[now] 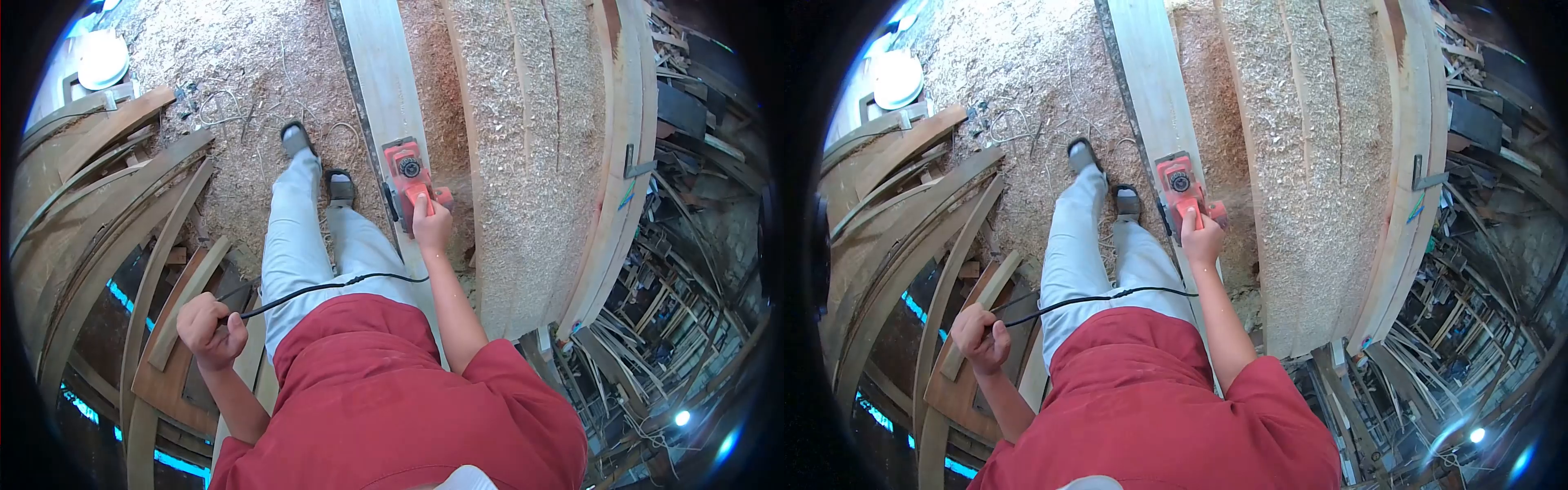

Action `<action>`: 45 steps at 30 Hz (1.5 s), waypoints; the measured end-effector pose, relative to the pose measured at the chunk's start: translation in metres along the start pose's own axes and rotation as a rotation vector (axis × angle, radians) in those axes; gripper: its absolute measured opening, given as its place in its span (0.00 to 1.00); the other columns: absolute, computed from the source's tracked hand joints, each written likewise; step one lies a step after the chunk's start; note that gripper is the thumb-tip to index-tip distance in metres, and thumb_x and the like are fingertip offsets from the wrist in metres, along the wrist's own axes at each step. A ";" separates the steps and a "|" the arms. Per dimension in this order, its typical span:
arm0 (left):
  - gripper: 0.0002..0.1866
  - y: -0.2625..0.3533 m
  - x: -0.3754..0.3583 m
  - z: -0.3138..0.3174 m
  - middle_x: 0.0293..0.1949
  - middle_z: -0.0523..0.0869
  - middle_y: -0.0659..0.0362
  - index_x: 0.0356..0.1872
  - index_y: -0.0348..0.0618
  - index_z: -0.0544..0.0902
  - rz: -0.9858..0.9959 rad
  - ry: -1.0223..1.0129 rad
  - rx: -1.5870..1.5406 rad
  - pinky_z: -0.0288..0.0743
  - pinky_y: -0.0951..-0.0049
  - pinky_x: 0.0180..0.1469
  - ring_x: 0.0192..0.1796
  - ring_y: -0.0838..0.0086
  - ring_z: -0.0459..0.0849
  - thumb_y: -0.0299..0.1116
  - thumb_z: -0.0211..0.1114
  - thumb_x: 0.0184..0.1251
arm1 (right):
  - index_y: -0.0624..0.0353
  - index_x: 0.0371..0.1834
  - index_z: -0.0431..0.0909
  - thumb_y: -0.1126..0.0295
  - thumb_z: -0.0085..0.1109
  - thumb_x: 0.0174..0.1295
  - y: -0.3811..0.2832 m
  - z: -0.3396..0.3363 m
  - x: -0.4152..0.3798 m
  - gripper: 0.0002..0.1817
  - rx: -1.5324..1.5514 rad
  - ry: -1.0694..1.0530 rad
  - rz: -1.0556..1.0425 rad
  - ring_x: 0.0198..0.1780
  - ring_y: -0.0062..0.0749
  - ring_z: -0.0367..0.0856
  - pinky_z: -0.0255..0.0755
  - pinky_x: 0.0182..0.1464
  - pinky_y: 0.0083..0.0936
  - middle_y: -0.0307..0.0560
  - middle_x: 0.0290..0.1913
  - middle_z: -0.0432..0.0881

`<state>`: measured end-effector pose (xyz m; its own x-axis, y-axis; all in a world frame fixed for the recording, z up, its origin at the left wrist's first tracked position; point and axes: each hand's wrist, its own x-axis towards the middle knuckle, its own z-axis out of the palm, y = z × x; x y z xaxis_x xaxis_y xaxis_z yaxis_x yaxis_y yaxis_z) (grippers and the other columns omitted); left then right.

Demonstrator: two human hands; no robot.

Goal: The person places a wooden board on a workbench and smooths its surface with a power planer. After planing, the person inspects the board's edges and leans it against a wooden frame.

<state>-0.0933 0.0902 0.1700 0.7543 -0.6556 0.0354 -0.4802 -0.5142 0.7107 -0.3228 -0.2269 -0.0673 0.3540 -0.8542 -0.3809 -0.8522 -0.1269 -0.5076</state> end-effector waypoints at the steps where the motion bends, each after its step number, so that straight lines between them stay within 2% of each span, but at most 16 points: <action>1: 0.13 -0.003 0.006 -0.001 0.17 0.67 0.57 0.21 0.41 0.72 -0.004 -0.009 0.003 0.56 0.65 0.23 0.18 0.64 0.67 0.30 0.70 0.54 | 0.62 0.32 0.90 0.50 0.58 0.72 -0.004 0.001 0.004 0.25 -0.005 -0.001 -0.003 0.31 0.63 0.87 0.79 0.37 0.49 0.65 0.27 0.86; 10: 0.12 -0.045 0.091 -0.007 0.17 0.69 0.57 0.21 0.42 0.73 0.016 -0.038 -0.030 0.58 0.63 0.23 0.19 0.62 0.69 0.30 0.70 0.52 | 0.62 0.32 0.90 0.52 0.59 0.73 -0.050 0.014 0.049 0.24 0.012 0.024 -0.032 0.30 0.62 0.87 0.78 0.35 0.49 0.65 0.27 0.85; 12: 0.12 -0.051 0.111 -0.011 0.17 0.69 0.57 0.21 0.42 0.73 0.016 -0.052 -0.038 0.58 0.63 0.23 0.18 0.62 0.69 0.30 0.71 0.51 | 0.65 0.34 0.89 0.54 0.58 0.75 -0.064 0.014 0.059 0.23 0.008 0.013 -0.048 0.30 0.59 0.88 0.77 0.35 0.45 0.66 0.26 0.85; 16: 0.12 -0.066 0.149 -0.016 0.17 0.69 0.58 0.20 0.42 0.73 0.010 -0.075 -0.074 0.58 0.64 0.23 0.18 0.62 0.69 0.29 0.71 0.51 | 0.65 0.35 0.89 0.55 0.58 0.75 -0.091 0.021 0.081 0.23 0.006 0.002 -0.024 0.29 0.58 0.87 0.77 0.35 0.45 0.65 0.26 0.85; 18: 0.12 -0.075 0.165 -0.019 0.17 0.68 0.58 0.20 0.42 0.73 0.000 -0.083 -0.090 0.59 0.64 0.23 0.18 0.62 0.69 0.29 0.71 0.51 | 0.66 0.31 0.88 0.55 0.58 0.76 -0.096 0.028 0.090 0.24 0.029 0.028 -0.058 0.23 0.46 0.85 0.75 0.31 0.41 0.57 0.21 0.84; 19: 0.12 -0.079 0.174 -0.020 0.17 0.68 0.57 0.20 0.42 0.73 0.000 -0.078 -0.081 0.59 0.64 0.23 0.18 0.62 0.69 0.29 0.71 0.51 | 0.66 0.31 0.88 0.55 0.58 0.76 -0.095 0.033 0.096 0.24 0.026 0.026 -0.055 0.23 0.46 0.85 0.75 0.31 0.41 0.57 0.21 0.84; 21: 0.12 -0.084 0.190 -0.025 0.17 0.69 0.57 0.20 0.42 0.73 -0.004 -0.073 -0.072 0.59 0.64 0.23 0.18 0.62 0.69 0.29 0.70 0.51 | 0.65 0.26 0.85 0.56 0.57 0.78 -0.101 0.040 0.106 0.25 0.088 -0.002 0.010 0.18 0.31 0.79 0.72 0.24 0.34 0.44 0.17 0.80; 22: 0.12 -0.086 0.201 -0.026 0.17 0.68 0.57 0.20 0.42 0.73 0.001 -0.077 -0.075 0.58 0.63 0.23 0.18 0.62 0.68 0.29 0.70 0.52 | 0.65 0.26 0.85 0.56 0.57 0.78 -0.107 0.041 0.111 0.25 0.088 -0.004 0.009 0.18 0.31 0.79 0.72 0.24 0.34 0.44 0.17 0.80; 24: 0.12 -0.091 0.218 -0.031 0.17 0.68 0.57 0.20 0.41 0.73 0.005 -0.079 -0.077 0.58 0.63 0.23 0.18 0.62 0.68 0.29 0.70 0.52 | 0.64 0.37 0.90 0.55 0.58 0.74 -0.120 0.042 0.120 0.22 0.113 -0.061 0.141 0.33 0.59 0.89 0.78 0.37 0.44 0.65 0.28 0.86; 41: 0.14 -0.137 0.330 -0.068 0.17 0.64 0.58 0.19 0.41 0.72 -0.020 -0.057 -0.120 0.54 0.64 0.23 0.18 0.64 0.66 0.32 0.68 0.57 | 0.64 0.39 0.90 0.54 0.58 0.74 -0.232 0.065 0.217 0.23 0.084 -0.083 0.130 0.35 0.61 0.89 0.79 0.38 0.46 0.67 0.30 0.87; 45: 0.15 -0.141 0.349 -0.078 0.16 0.66 0.58 0.19 0.42 0.72 -0.016 -0.065 -0.116 0.56 0.65 0.22 0.17 0.63 0.67 0.33 0.71 0.56 | 0.65 0.39 0.90 0.54 0.58 0.74 -0.248 0.070 0.232 0.23 0.087 -0.076 0.109 0.35 0.61 0.89 0.79 0.38 0.46 0.66 0.30 0.87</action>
<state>0.2724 -0.0226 0.1368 0.7292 -0.6841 -0.0196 -0.4103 -0.4599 0.7875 -0.0020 -0.3579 -0.0839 0.2918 -0.8195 -0.4932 -0.8519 0.0118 -0.5235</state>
